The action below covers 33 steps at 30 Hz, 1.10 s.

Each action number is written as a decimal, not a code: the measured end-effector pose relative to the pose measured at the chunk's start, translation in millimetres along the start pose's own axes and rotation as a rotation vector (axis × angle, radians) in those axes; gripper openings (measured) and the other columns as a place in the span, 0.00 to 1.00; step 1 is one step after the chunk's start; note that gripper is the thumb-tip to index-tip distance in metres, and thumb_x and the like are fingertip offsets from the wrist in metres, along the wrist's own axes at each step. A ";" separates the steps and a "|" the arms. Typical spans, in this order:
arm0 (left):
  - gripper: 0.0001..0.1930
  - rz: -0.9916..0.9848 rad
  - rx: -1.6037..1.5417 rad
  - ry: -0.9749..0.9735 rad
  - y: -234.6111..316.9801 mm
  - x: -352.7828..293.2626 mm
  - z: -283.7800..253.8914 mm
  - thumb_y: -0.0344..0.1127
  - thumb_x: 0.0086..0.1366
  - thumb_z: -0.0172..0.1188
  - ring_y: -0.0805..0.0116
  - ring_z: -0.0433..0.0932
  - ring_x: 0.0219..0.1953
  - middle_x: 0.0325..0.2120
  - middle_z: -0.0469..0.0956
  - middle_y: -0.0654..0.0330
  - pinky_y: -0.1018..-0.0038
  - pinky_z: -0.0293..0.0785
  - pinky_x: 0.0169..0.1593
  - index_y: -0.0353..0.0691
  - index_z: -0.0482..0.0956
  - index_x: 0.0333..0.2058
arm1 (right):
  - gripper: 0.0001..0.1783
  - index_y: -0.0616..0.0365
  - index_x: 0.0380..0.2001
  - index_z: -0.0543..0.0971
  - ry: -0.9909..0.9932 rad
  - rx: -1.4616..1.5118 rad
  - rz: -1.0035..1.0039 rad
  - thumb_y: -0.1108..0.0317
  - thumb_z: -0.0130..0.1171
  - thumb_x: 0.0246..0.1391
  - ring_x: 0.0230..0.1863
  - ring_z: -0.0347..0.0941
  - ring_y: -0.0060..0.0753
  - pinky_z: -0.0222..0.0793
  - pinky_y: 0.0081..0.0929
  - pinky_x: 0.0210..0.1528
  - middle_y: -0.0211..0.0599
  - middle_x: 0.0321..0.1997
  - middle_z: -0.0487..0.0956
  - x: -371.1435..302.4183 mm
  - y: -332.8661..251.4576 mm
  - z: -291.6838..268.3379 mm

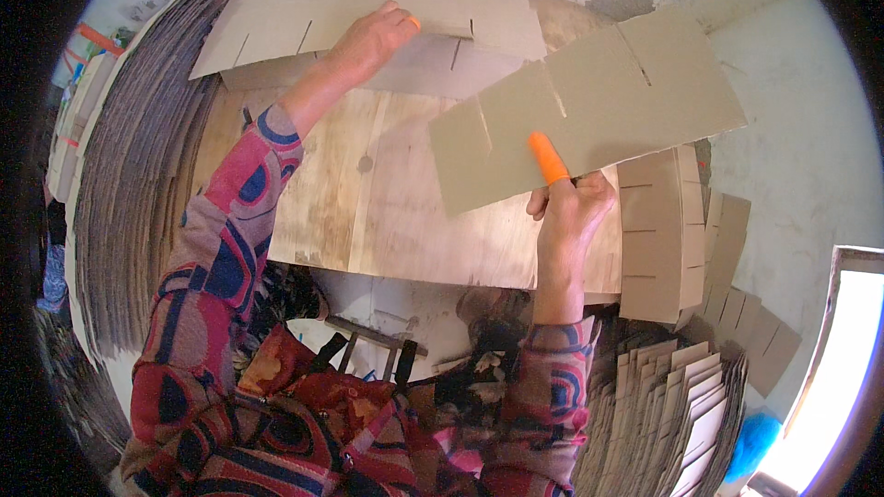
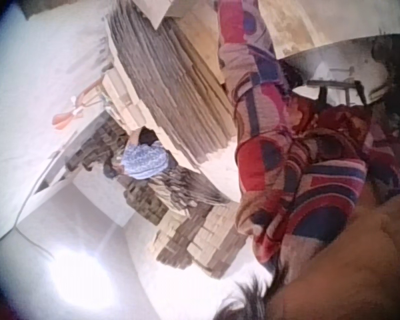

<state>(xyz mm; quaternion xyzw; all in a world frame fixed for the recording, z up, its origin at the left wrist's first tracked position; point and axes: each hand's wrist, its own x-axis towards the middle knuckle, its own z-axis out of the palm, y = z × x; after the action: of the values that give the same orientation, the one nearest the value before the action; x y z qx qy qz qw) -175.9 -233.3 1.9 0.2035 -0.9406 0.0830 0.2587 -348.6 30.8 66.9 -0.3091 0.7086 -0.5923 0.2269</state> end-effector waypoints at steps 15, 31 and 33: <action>0.18 0.404 0.135 -0.079 91.9 -37.0 -34.2 0.29 0.45 0.57 0.65 0.70 0.42 0.44 0.72 0.53 0.74 0.75 0.36 0.26 0.77 0.37 | 0.03 0.69 0.24 0.81 0.118 0.011 -0.099 0.83 0.58 0.48 0.07 0.63 0.19 0.54 0.20 0.08 0.36 0.14 0.74 -3.6 7.3 -1.7; 0.23 0.420 -0.175 0.008 146.5 -72.7 -63.0 0.35 0.45 0.59 0.60 0.73 0.37 0.37 0.76 0.50 0.70 0.74 0.39 0.25 0.77 0.40 | 0.10 0.72 0.26 0.76 0.102 -0.055 -0.133 0.83 0.43 0.45 0.09 0.65 0.21 0.60 0.19 0.11 0.40 0.15 0.75 -0.2 30.3 6.3; 0.25 0.291 -0.343 -0.025 140.0 -67.1 -65.4 0.39 0.48 0.62 0.59 0.73 0.38 0.37 0.77 0.50 0.67 0.74 0.41 0.26 0.76 0.43 | 0.11 0.73 0.26 0.76 0.101 -0.067 -0.121 0.84 0.43 0.45 0.09 0.65 0.22 0.60 0.19 0.11 0.41 0.15 0.75 -0.2 32.0 7.5</action>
<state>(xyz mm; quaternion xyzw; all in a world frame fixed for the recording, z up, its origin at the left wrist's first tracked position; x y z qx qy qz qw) -153.2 -66.9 15.6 0.0197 -0.9636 -0.0441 0.2631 -348.7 29.2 34.1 -0.3285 0.7185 -0.5958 0.1443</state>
